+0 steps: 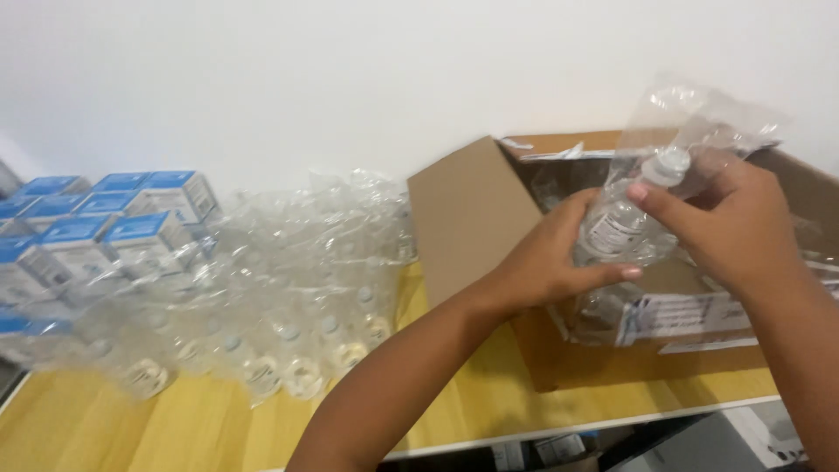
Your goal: The person repeatedly takes small, clear plastic bottles wrapped in bubble wrap from a cardboard box and places them on a yellow table. The bottles are arranged in rows next to stacks of blue and white boxes. The person handles the bottles by hand, moving them from the box to the table.
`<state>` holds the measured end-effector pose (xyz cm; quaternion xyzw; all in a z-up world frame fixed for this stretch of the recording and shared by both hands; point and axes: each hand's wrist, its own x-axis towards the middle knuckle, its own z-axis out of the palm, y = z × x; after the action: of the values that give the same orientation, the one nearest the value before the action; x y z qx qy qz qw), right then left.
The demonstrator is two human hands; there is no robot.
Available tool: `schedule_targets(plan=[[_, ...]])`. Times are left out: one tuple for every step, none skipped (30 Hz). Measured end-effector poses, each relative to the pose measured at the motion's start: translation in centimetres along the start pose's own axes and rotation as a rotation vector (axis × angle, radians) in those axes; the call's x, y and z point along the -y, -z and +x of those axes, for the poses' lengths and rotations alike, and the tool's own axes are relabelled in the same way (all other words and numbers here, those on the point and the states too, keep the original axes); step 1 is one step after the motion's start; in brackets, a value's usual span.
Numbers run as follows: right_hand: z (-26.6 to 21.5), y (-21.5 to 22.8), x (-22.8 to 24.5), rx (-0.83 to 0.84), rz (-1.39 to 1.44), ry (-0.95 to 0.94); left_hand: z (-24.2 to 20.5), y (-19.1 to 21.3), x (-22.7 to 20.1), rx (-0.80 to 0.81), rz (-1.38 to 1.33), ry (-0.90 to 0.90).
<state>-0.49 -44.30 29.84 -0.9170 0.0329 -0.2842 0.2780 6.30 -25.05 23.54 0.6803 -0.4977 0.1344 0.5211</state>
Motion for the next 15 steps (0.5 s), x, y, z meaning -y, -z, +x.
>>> schedule_targets(plan=[[-0.9, -0.3, 1.8, -0.022, 0.105, 0.082, -0.9, 0.5, -0.6, 0.013, -0.256, 0.082], [-1.7, -0.6, 3.6, -0.043, 0.213, 0.165, -1.7, 1.0, -1.2, 0.021, -0.512, 0.162], [-2.2, -1.3, 4.8, -0.030, 0.220, 0.171, -3.0, 1.7, -1.2, 0.008, -0.506, 0.170], [-2.7, -2.1, 6.1, -0.008, 0.301, 0.210, -4.3, 2.6, -1.2, -0.022, -0.562, 0.153], [-3.2, -2.9, 7.3, 0.014, 0.383, 0.249, -5.6, 3.4, -1.2, -0.054, -0.619, 0.135], [-3.8, -3.8, 8.5, 0.029, 0.396, 0.251, -6.9, 4.6, -1.6, -0.065, -0.609, 0.148], [-4.5, -4.7, 9.7, 0.084, 0.477, 0.218, -8.1, 5.8, -2.0, -0.082, -0.529, 0.174], [-5.2, -5.7, 10.9, 0.142, 0.558, 0.186, -9.6, 7.1, -2.4, -0.100, -0.447, 0.199], [-6.0, -7.0, 12.0, 0.159, 0.570, 0.191, -11.3, 8.1, -2.3, -0.114, -0.436, 0.211], [-6.7, -8.3, 13.2, 0.221, 0.639, 0.144, -12.9, 9.2, -2.3, -0.135, -0.389, 0.243], [-7.4, -9.6, 14.3, 0.285, 0.708, 0.097, -14.5, 10.2, -2.2, -0.156, -0.342, 0.274], [-8.2, -11.3, 14.6, 0.302, 0.718, 0.101, -16.3, 11.1, -2.3, -0.169, -0.330, 0.286], [-9.0, -13.1, 14.8, 0.358, 0.793, 0.091, -18.1, 11.9, -2.5, -0.168, -0.231, 0.352], [-9.8, -14.8, 15.0, 0.411, 0.867, 0.075, -19.8, 12.6, -2.6, -0.163, -0.135, 0.418], [-10.7, -16.8, 15.0, 0.426, 0.876, 0.075, -21.6, 13.0, -2.2, -0.171, -0.127, 0.430]])
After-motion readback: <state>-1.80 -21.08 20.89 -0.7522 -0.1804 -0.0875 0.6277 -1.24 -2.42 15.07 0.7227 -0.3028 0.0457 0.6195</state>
